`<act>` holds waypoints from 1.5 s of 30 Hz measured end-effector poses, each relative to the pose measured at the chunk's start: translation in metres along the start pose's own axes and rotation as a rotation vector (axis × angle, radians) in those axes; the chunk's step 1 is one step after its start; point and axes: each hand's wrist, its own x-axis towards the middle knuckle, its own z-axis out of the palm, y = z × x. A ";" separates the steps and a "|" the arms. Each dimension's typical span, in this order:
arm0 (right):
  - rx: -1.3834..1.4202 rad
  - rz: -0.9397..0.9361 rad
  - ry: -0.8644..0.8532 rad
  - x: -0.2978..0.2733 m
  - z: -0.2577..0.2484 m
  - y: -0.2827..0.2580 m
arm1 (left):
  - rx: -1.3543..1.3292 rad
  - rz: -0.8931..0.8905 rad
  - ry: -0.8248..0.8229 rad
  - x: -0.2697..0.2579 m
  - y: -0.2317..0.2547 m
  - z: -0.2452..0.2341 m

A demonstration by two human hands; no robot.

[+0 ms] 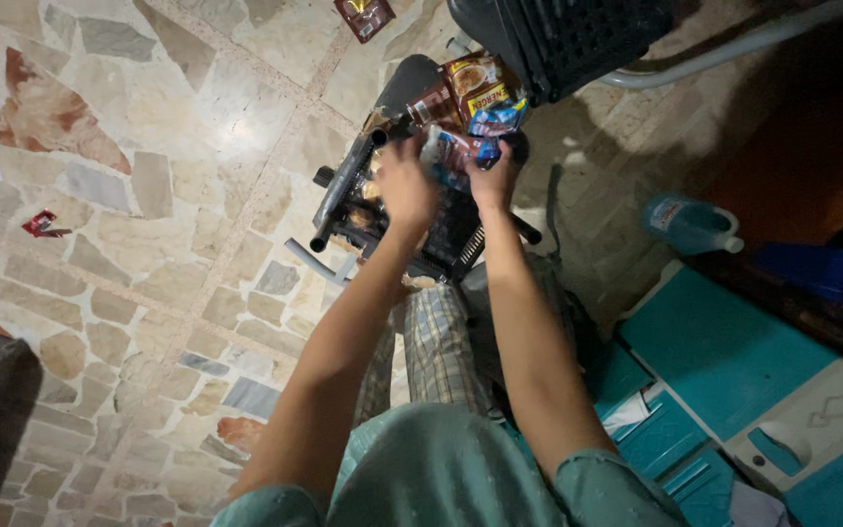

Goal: The person assembles a black plastic shelving unit by inserting cylindrical rods into slots on the base and attaching side panels. They then place packaged snack items onto the assembled shelves.

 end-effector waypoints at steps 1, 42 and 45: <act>-0.119 -0.035 0.045 -0.004 -0.004 -0.010 | 0.042 -0.057 0.018 -0.007 -0.013 -0.004; -0.020 0.166 -0.121 -0.172 0.064 0.011 | -0.475 -0.056 -0.013 -0.055 -0.051 -0.036; -0.126 0.058 -0.153 -0.188 0.074 -0.002 | -0.515 0.067 -0.064 -0.054 -0.016 -0.038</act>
